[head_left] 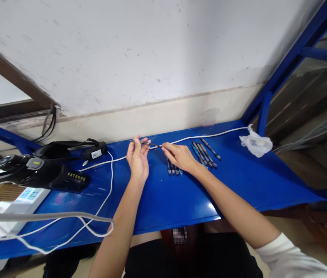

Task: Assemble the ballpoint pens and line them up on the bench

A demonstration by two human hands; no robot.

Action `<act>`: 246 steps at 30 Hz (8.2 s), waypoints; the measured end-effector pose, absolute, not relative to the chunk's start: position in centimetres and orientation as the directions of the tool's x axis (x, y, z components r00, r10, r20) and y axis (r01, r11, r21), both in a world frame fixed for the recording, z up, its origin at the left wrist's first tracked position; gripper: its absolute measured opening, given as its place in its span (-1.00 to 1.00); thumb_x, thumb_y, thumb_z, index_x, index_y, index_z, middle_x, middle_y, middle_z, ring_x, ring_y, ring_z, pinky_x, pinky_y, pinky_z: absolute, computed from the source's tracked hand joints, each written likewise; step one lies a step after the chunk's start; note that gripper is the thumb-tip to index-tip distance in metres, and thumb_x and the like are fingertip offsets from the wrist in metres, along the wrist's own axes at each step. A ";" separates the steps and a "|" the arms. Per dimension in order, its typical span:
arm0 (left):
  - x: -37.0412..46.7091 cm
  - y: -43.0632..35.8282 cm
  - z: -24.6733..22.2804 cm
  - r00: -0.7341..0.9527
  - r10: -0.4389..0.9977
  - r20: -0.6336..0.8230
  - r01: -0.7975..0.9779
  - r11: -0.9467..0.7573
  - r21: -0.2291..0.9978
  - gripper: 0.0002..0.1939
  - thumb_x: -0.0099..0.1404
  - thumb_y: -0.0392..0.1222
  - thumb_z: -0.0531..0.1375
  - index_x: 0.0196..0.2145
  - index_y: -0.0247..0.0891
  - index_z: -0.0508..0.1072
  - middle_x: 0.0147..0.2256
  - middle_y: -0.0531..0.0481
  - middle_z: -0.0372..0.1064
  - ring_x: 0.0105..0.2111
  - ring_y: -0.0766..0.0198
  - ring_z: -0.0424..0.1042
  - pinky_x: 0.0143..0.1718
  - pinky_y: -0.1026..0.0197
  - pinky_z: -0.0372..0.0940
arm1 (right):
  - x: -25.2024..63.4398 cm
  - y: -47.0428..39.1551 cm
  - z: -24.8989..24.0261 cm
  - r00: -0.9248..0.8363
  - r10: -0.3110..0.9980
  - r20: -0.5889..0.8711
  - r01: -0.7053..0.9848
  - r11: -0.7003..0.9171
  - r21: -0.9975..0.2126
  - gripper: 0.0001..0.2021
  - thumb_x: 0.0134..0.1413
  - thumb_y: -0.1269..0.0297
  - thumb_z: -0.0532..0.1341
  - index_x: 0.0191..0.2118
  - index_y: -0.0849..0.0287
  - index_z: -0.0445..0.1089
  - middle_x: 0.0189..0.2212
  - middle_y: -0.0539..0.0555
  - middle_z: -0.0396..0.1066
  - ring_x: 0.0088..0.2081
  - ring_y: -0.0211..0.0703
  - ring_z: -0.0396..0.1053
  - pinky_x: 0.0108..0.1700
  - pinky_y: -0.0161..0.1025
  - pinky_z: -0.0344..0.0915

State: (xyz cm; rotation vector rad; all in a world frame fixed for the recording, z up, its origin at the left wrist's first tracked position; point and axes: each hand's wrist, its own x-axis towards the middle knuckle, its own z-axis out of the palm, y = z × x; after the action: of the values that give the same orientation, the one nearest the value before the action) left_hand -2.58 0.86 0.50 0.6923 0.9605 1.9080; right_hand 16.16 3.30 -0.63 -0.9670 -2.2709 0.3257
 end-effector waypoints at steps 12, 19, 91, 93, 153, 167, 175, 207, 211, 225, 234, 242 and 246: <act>-2.4 0.9 0.4 -0.438 0.893 0.106 -0.416 -0.306 0.856 -0.54 0.35 0.16 0.41 0.06 -0.15 0.57 -0.10 -0.10 0.62 -0.10 0.17 0.65 -0.03 0.15 0.38 | 16.2 3.5 -0.9 -0.521 0.718 0.461 0.569 0.695 -0.440 -0.71 0.61 0.14 0.01 0.11 0.06 0.43 -0.24 0.06 0.61 -0.30 -0.14 0.51 -0.27 -0.27 0.09; -1.3 0.8 -0.2 -0.287 0.951 0.114 -0.399 -0.227 0.888 -0.50 0.29 0.03 0.48 0.10 -0.21 0.57 -0.13 -0.16 0.66 -0.13 0.16 0.64 -0.06 0.15 0.42 | 16.3 3.5 -1.0 -0.523 0.703 0.482 0.539 0.711 -0.452 -0.73 0.61 0.17 0.01 0.13 0.07 0.40 -0.19 0.07 0.62 -0.26 -0.12 0.54 -0.25 -0.28 0.14; -1.9 1.1 -1.2 -0.221 0.975 -0.023 -0.379 -0.064 0.923 -0.65 0.07 -0.08 0.59 -0.19 -0.22 0.74 -0.13 -0.11 0.62 -0.23 0.27 0.48 -0.19 0.24 0.27 | 15.9 4.9 -2.9 -0.381 0.691 0.615 0.272 0.719 -0.640 -0.75 0.48 0.17 0.21 0.15 0.09 0.30 -0.09 0.15 0.41 -0.19 -0.05 0.42 -0.13 -0.13 0.40; -2.2 1.3 -1.2 -0.263 0.964 -0.042 -0.424 -0.076 0.903 -0.65 0.06 -0.09 0.59 -0.20 -0.22 0.73 -0.12 -0.10 0.61 -0.23 0.29 0.48 -0.20 0.25 0.26 | 16.0 5.1 -2.9 -0.345 0.685 0.641 0.286 0.727 -0.624 -0.77 0.46 0.20 0.22 0.12 0.09 0.32 -0.09 0.16 0.41 -0.17 -0.03 0.42 -0.11 -0.11 0.41; -2.7 1.3 -0.6 -0.224 0.963 -0.149 -0.580 -0.008 0.815 -0.66 0.11 -0.10 0.58 -0.18 -0.20 0.68 -0.20 -0.03 0.57 -0.32 0.37 0.43 -0.23 0.25 0.25 | 16.2 4.7 -2.0 -0.363 0.697 0.618 0.306 0.716 -0.628 -0.68 0.58 0.07 0.08 -0.14 0.10 0.49 -0.29 0.08 0.48 -0.26 -0.08 0.43 -0.10 -0.15 0.34; -2.7 1.4 -0.7 -0.219 0.963 -0.160 -0.577 0.004 0.817 -0.67 0.15 -0.04 0.57 -0.18 -0.20 0.69 -0.23 -0.03 0.58 -0.33 0.37 0.43 -0.22 0.25 0.26 | 16.1 4.8 -2.3 -0.346 0.738 0.580 0.349 0.675 -0.651 -0.67 0.57 0.00 0.08 -0.11 0.09 0.47 -0.30 0.07 0.51 -0.31 -0.10 0.42 -0.20 -0.18 0.29; -2.6 1.3 -0.5 -0.215 0.971 -0.100 -0.530 -0.030 0.848 -0.66 0.13 -0.02 0.57 -0.18 -0.21 0.71 -0.08 -0.11 0.61 -0.28 0.34 0.44 -0.20 0.25 0.26 | 16.0 4.6 -1.8 -0.365 0.787 0.497 0.297 0.604 -0.739 -0.51 0.57 -0.11 0.01 -0.30 0.10 0.40 -0.47 -0.01 0.43 -0.44 -0.16 0.36 -0.28 -0.22 0.24; -2.6 1.6 -1.2 -0.266 0.962 0.066 -0.406 -0.174 0.897 -0.64 0.16 -0.03 0.54 -0.13 -0.20 0.72 -0.18 -0.08 0.60 -0.22 0.28 0.51 -0.20 0.27 0.35 | 16.0 5.5 -1.2 -0.147 0.959 0.243 -0.343 0.181 -0.922 -0.57 0.19 -0.20 0.42 -0.35 0.11 0.50 -0.53 -0.07 0.39 -0.56 -0.28 0.29 -0.51 -0.30 0.28; -2.0 1.2 -1.3 -0.191 0.979 0.071 -0.317 -0.130 0.939 -0.61 0.14 -0.05 0.55 -0.07 -0.17 0.72 -0.14 -0.12 0.64 -0.20 0.23 0.54 -0.18 0.23 0.37 | 16.1 6.0 -0.9 -0.094 0.987 0.128 -0.588 0.049 -0.807 -0.60 0.05 -0.10 0.55 -0.33 0.10 0.49 -0.49 -0.09 0.36 -0.44 -0.28 0.35 -0.44 -0.37 0.37; -2.5 1.3 -1.3 -0.323 0.944 0.070 -0.254 -0.158 0.954 -0.63 0.27 0.13 0.45 -0.17 -0.22 0.71 -0.20 -0.13 0.60 -0.27 0.29 0.49 -0.25 0.26 0.32 | 19.5 7.3 -0.3 -0.351 0.926 -0.138 -0.912 -0.371 -0.177 -0.70 0.56 0.12 -0.01 -0.30 0.05 0.18 -0.66 -0.24 -0.16 -0.72 -0.31 -0.17 -0.73 -0.36 -0.15; -2.2 1.3 -1.7 -0.292 0.947 0.132 -0.097 -0.167 0.981 -0.65 0.33 0.12 0.40 -0.14 -0.22 0.68 -0.22 -0.12 0.62 -0.28 0.24 0.51 -0.24 0.23 0.32 | 20.0 7.1 -0.3 -0.304 0.936 -0.176 -0.935 -0.329 -0.135 -0.84 0.31 0.27 0.04 -0.35 0.04 0.09 -0.66 -0.25 -0.27 -0.72 -0.33 -0.25 -0.73 -0.34 -0.27; -1.3 1.0 -2.6 -0.060 0.949 0.308 0.295 -0.278 0.914 -0.83 0.31 -0.10 0.41 -0.17 -0.18 0.66 -0.25 -0.10 0.63 -0.27 0.15 0.54 -0.15 0.11 0.35 | 19.7 7.2 -0.6 -0.303 0.942 -0.145 -0.904 -0.332 -0.270 -0.81 0.30 0.17 0.11 -0.36 0.03 0.13 -0.68 -0.25 -0.17 -0.71 -0.32 -0.23 -0.74 -0.36 -0.14; -1.4 1.0 -3.1 0.045 0.931 0.362 0.428 -0.345 0.835 -0.84 0.28 -0.22 0.40 -0.16 -0.14 0.65 -0.20 -0.07 0.61 -0.24 0.13 0.53 -0.09 0.06 0.36 | 19.7 7.3 -0.8 -0.260 0.953 -0.157 -0.890 -0.300 -0.343 -0.77 0.25 0.14 0.17 -0.38 0.02 0.11 -0.70 -0.26 -0.17 -0.71 -0.32 -0.24 -0.74 -0.36 -0.10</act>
State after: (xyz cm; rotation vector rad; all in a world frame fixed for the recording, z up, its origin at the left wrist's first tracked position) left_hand -1.37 0.98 -3.07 1.8125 1.3658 1.2707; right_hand 19.70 7.31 -0.85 -0.3929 -0.2169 1.8394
